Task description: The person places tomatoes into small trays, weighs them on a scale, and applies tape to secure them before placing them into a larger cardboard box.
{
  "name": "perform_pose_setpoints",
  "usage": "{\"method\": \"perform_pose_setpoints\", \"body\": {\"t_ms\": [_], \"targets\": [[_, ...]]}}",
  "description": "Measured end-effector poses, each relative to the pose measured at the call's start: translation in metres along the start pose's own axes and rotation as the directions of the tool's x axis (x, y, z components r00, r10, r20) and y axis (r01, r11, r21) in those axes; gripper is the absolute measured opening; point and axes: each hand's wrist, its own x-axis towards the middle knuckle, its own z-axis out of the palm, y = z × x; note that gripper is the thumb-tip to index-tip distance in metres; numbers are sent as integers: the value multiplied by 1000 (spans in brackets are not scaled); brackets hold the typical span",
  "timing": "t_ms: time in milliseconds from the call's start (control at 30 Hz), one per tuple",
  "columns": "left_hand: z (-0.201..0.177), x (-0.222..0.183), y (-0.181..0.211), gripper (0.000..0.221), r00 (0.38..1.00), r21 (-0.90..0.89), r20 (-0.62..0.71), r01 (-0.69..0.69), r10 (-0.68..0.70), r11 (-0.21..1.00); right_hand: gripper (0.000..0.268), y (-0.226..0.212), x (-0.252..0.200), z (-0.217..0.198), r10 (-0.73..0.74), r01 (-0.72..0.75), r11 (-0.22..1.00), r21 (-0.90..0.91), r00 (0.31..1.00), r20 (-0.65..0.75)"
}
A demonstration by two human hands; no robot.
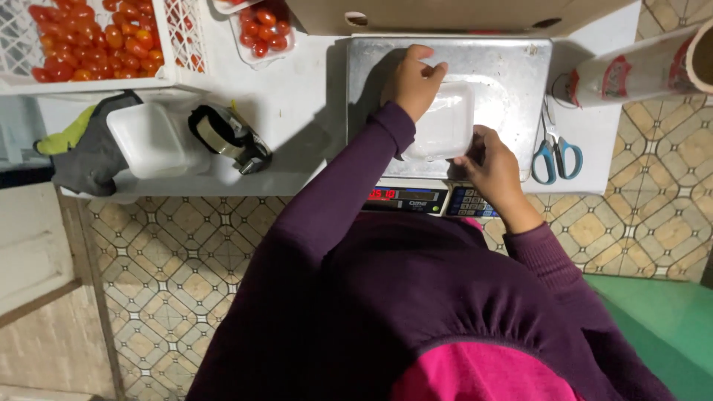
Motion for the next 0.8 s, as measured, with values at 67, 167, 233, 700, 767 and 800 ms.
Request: {"method": "perform_pose_setpoints", "body": {"t_ms": [67, 167, 233, 700, 767, 800], "targets": [[7, -16, -24, 55, 975, -82, -217, -66, 47, 994, 63, -36, 4, -21, 7, -21, 980, 199, 997, 71], [-6, -67, -13, 75, 958, -367, -265, 4, -109, 930, 63, -61, 7, -27, 103, -142, 894, 424, 988, 114], [-14, -93, -5, 83, 959, -556, -75, 187, -273, 810, 61, -74, 4, -28, 194, -219, 865, 452, 976, 102], [-24, -96, -29, 49, 906, -909, 298, 365, 299, -201, 77, -109, 36, -25, -181, -389, 240, 889, 882, 435], [-52, -123, 13, 49, 979, -965, 63, 11, 194, 260, 79, -47, 57, -1, -255, -431, 187, 883, 846, 468], [-67, -136, 34, 53, 962, -681, -203, -274, 185, 679, 81, -16, 72, 8, -318, -481, 117, 869, 811, 492]]}}
